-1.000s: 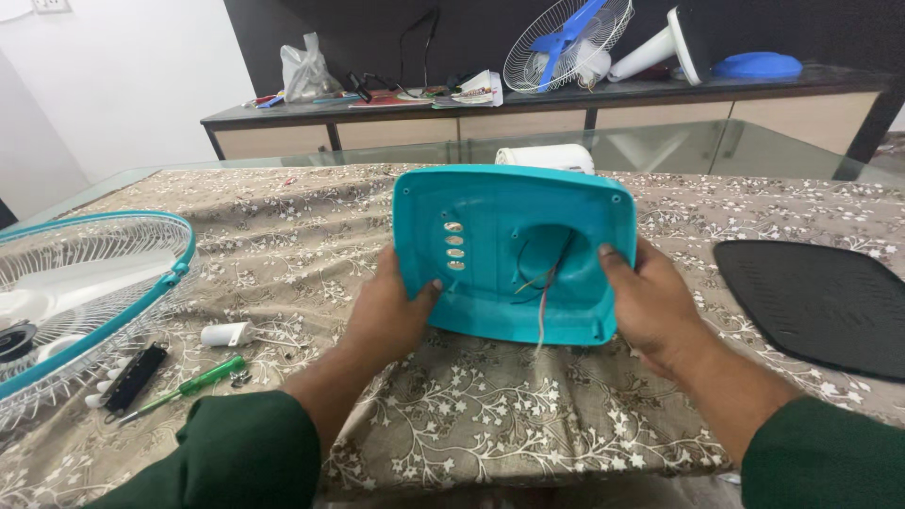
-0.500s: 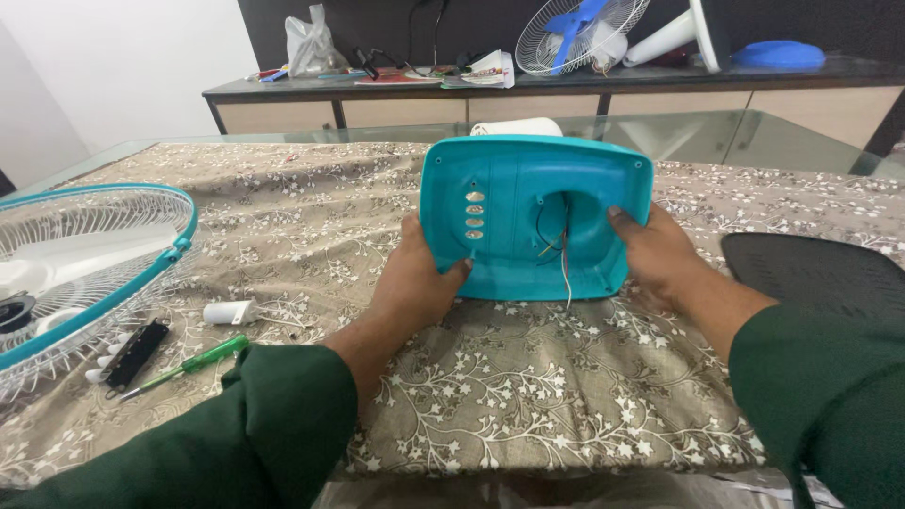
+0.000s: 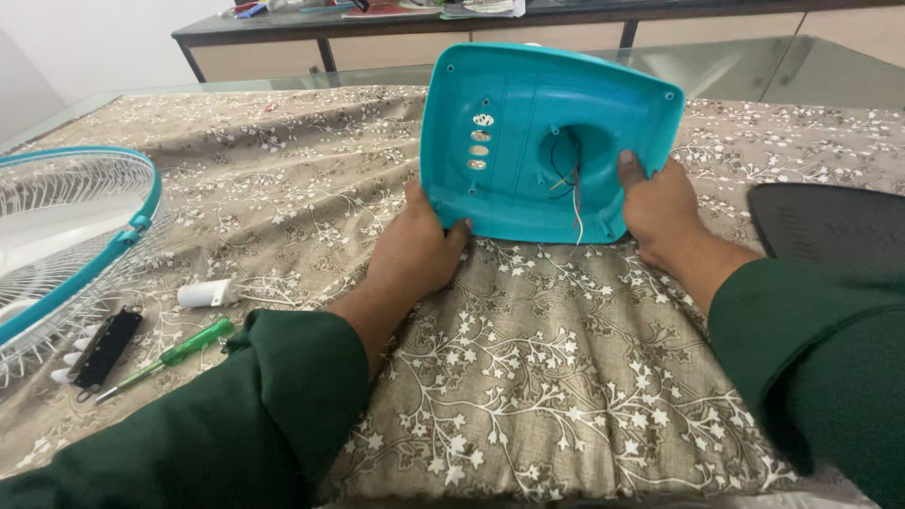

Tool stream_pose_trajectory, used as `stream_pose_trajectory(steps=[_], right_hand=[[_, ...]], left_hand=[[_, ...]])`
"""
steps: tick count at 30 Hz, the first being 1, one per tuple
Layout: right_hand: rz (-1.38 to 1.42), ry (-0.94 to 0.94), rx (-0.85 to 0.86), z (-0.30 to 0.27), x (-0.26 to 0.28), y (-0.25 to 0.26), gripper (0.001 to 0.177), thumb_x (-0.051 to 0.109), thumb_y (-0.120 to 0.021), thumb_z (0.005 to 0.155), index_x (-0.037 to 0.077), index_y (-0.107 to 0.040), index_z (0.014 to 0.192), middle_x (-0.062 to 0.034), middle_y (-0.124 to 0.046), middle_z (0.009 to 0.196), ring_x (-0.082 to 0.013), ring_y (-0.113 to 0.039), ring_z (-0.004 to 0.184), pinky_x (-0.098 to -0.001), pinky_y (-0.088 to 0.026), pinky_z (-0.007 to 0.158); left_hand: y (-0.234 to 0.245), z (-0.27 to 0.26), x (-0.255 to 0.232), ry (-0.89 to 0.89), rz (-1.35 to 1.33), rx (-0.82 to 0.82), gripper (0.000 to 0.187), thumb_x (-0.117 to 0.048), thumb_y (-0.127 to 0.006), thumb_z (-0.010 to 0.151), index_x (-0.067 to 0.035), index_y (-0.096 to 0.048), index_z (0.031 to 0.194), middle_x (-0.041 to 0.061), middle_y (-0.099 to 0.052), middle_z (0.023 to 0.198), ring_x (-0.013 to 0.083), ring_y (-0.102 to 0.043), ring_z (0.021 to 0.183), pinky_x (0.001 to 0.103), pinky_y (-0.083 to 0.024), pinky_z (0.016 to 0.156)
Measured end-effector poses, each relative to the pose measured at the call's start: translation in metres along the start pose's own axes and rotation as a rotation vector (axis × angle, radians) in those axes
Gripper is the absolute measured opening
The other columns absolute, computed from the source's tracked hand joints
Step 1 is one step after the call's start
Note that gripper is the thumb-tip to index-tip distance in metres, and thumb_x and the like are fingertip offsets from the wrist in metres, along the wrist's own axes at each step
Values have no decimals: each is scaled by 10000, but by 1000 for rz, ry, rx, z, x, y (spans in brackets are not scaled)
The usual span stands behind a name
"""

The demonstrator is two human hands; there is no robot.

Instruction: The person assembles an electric fan by attaching the motor housing to the fan neck, inserting and tightening a central shaft with a screwdriver, and handling internal wires. The fan blade and cage remain disassembled on the table.

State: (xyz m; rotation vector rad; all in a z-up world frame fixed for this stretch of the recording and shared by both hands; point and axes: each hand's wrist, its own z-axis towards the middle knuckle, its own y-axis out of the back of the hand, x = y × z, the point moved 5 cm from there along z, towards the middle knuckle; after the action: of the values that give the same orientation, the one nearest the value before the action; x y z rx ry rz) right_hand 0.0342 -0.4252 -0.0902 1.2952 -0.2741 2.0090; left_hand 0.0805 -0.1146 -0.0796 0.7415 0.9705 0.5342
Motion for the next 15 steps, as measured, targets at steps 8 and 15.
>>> stream_pose_trajectory(steps=[8, 15], right_hand=[[-51, 2, -34, 0, 2, 1, 306, 316, -620, 1058, 19, -695, 1073, -99, -732, 957, -203, -662, 828, -378, -502, 751], [-132, -85, -83, -3, 1, 4, 362, 357, -641, 1052, 17, -699, 945, -110, -708, 841, -211, -643, 739, -397, -482, 689]], left_hand=[[1, 1, -3, 95, 31, 71, 761, -376, -643, 943, 35, -229, 1432, 311, -671, 1145, 499, -659, 1059, 567, -512, 916], [5, -3, -6, 24, -27, 10, 725, -344, -681, 920, 24, -290, 1407, 292, -670, 1167, 481, -651, 1081, 554, -510, 918]])
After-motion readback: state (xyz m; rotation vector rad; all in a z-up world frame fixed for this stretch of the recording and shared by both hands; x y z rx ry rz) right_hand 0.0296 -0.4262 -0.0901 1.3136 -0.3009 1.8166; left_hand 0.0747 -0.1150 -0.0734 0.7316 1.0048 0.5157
